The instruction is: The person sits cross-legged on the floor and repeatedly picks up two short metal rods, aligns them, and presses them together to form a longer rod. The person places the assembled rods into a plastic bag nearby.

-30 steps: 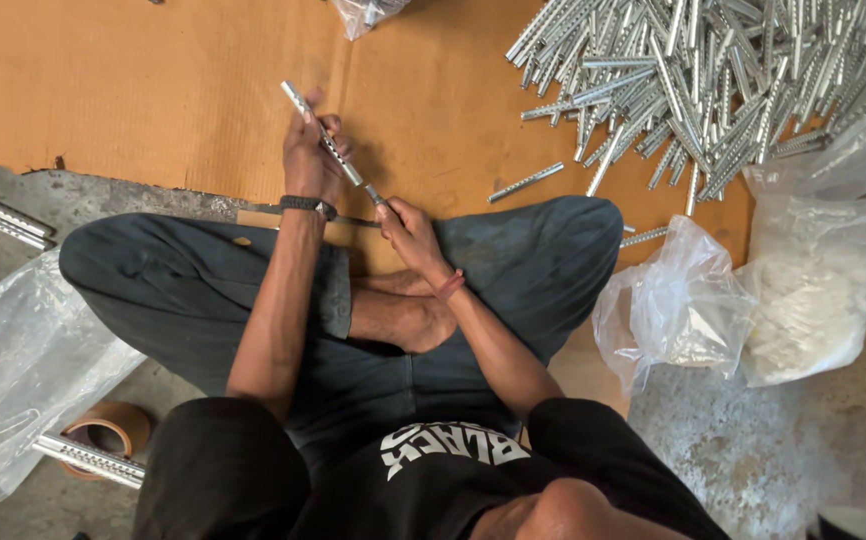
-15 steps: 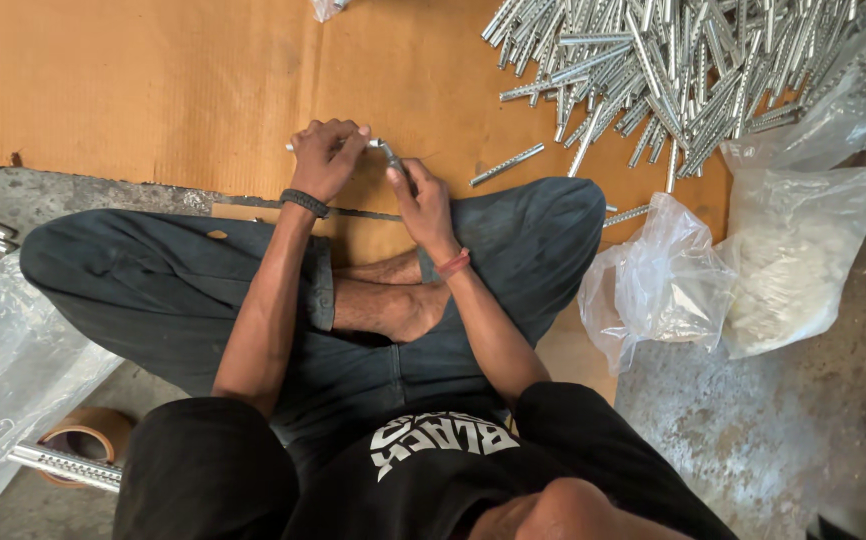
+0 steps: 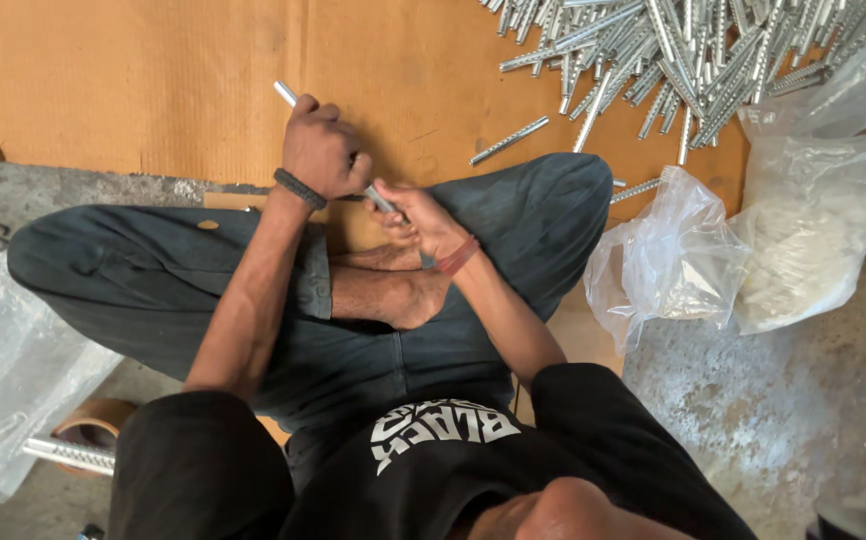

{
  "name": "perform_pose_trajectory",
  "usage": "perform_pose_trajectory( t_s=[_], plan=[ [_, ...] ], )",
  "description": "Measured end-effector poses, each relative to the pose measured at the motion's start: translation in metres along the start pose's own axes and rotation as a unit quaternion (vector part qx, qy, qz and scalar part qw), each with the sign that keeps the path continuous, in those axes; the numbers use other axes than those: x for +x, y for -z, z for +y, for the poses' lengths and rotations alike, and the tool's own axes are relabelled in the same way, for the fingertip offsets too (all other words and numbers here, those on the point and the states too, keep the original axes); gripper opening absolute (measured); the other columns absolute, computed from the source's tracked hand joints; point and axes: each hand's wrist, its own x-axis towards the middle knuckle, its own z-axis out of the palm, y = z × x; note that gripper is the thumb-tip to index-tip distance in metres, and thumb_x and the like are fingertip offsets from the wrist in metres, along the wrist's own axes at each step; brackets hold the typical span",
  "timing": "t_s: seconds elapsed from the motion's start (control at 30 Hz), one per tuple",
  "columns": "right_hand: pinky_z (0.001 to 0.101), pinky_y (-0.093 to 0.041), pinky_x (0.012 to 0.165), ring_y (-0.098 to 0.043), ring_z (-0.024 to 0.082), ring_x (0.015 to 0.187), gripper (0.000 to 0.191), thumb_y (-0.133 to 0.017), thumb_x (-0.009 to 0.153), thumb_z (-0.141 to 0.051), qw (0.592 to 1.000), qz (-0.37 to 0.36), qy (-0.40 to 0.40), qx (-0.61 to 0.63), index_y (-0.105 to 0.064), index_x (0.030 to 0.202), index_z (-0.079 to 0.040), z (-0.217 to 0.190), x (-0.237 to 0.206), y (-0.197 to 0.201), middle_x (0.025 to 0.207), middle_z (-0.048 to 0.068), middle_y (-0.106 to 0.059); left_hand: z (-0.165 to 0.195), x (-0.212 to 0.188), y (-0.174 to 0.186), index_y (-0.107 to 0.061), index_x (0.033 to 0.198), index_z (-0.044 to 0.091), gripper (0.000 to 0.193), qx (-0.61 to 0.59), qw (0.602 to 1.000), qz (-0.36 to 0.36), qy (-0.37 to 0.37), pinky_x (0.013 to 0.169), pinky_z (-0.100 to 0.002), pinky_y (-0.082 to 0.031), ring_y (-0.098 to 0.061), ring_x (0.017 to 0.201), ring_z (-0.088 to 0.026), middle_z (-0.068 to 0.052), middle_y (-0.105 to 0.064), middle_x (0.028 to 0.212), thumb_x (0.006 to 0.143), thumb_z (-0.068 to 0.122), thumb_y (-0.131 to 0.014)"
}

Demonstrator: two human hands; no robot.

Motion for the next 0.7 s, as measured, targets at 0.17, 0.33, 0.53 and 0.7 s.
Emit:
perform_pose_trajectory(
  t_s=[0.17,0.33,0.53,0.7],
  plan=[
    [0.0398,-0.037,0.044,-0.046,0.029,0.047,0.025,-0.043,0.082,-0.026,0.989,0.053,0.071,-0.123,-0.049,0.071,-0.005,0.003,-0.003,-0.008,0.053,0.013,-0.048,-0.008,-0.004,-0.017,-0.050,0.043,0.008,0.028,0.087,0.991,-0.100,0.034,0.063,-0.033,-0.040,-0.047,0.045,-0.023,-0.010,-0.048,0.045,0.063,0.027,-0.049],
    [0.0458,-0.038,0.045,-0.049,0.035,0.049,0.024,-0.043,0.080,-0.028,0.553,0.366,0.281,-0.694,-0.050,0.073,-0.006,0.003,-0.019,-0.041,0.053,0.016,-0.052,-0.008,0.007,-0.027,-0.056,0.050,0.008,0.032,0.136,0.959,-0.219,0.116,0.057,-0.034,-0.042,-0.053,0.048,-0.025,-0.013,-0.054,0.052,0.071,0.031,-0.047],
    [0.0464,-0.039,0.051,-0.051,0.036,0.056,0.022,-0.044,0.078,-0.026,0.600,0.419,0.240,-0.638,-0.051,0.076,-0.005,-0.010,-0.032,-0.047,0.057,0.017,-0.053,-0.033,0.046,-0.006,-0.063,0.075,0.009,0.031,0.140,0.894,-0.373,0.203,0.059,-0.040,-0.044,-0.057,0.070,-0.029,-0.014,-0.059,0.074,0.075,0.032,-0.041],
    [0.0455,-0.040,0.057,-0.051,0.038,0.065,0.024,-0.045,0.078,-0.026,0.634,0.371,0.252,-0.630,-0.052,0.071,-0.004,-0.005,-0.002,-0.033,0.067,0.019,-0.055,0.011,0.144,-0.026,-0.054,0.101,0.019,0.032,-0.059,0.974,-0.213,0.047,0.063,-0.042,-0.041,-0.052,0.076,-0.032,-0.013,-0.053,0.092,0.073,0.015,-0.039]
  ],
)
